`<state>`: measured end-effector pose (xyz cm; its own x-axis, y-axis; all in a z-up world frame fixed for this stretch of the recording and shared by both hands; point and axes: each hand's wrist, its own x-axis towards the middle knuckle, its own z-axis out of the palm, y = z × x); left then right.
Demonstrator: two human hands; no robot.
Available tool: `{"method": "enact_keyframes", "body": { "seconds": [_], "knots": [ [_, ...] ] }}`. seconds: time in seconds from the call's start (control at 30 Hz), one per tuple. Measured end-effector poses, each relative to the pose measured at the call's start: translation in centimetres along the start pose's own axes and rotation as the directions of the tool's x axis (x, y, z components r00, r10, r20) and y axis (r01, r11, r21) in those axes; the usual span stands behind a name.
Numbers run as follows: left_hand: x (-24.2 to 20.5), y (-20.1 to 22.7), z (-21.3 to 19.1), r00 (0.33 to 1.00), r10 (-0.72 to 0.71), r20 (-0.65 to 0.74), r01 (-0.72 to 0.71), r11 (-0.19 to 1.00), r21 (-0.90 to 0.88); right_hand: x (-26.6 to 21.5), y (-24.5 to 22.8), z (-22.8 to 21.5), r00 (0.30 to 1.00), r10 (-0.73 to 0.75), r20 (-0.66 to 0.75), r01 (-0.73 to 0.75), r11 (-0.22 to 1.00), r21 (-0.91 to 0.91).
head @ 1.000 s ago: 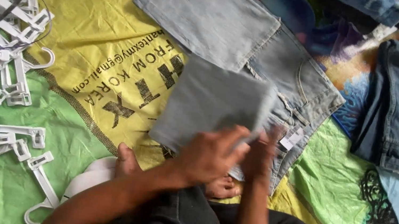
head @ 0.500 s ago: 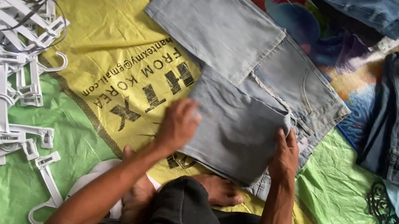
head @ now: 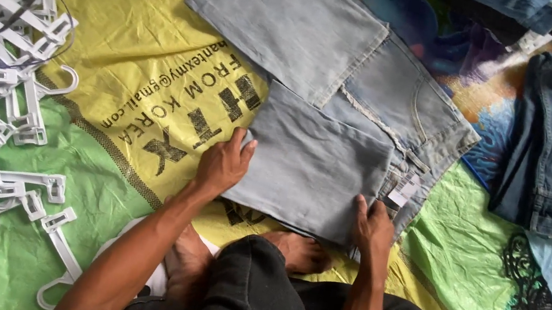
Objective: The person folds a pair of light grey jeans on a green tarp, then places them on a white hanger and sets them aside. They then unfold a pair of dark blue jeans, smooth them out, and begin buttoning the waist.
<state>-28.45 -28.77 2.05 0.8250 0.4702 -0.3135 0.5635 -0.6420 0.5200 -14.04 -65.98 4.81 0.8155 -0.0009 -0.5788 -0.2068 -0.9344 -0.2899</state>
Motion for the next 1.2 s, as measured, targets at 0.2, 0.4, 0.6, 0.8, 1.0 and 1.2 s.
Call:
{"method": "enact_keyframes", "body": {
  "seconds": [0.2,0.4,0.6,0.8,1.0,1.2],
  "knots": [
    [0.7,3.9,-3.9,0.911,0.31,-0.271,-0.265,0.945,0.191,-2.3,-4.2,-1.3,0.735,-0.38,-0.562,0.286,0.925,-0.25],
    [4.0,11.0,1.4,0.733,0.564,-0.38,-0.507,0.825,0.249,0.0,-10.2,4.0,0.561,-0.735,-0.381,0.638,0.677,-0.367],
    [6.1,7.3,1.4,0.881,0.432,-0.194,-0.346,0.867,0.357,5.3,-6.4,2.7,0.611,-0.59,-0.528,0.411,0.806,-0.426],
    [7.3,1.6,2.0,0.805,0.38,-0.456,-0.213,0.902,0.376,7.0,-3.6,-0.5,0.831,-0.435,-0.347,0.329,0.887,-0.324],
    [3.6,5.4,0.8,0.898,0.263,-0.353,-0.198,0.957,0.211,5.9,-1.9,0.2,0.54,-0.558,-0.63,0.54,0.804,-0.25],
    [1.1,10.4,7.0,0.882,0.413,0.226,-0.139,0.687,-0.713,-0.2,-4.2,-1.2,0.973,-0.22,0.069,0.215,0.973,0.079]
  ]
}}
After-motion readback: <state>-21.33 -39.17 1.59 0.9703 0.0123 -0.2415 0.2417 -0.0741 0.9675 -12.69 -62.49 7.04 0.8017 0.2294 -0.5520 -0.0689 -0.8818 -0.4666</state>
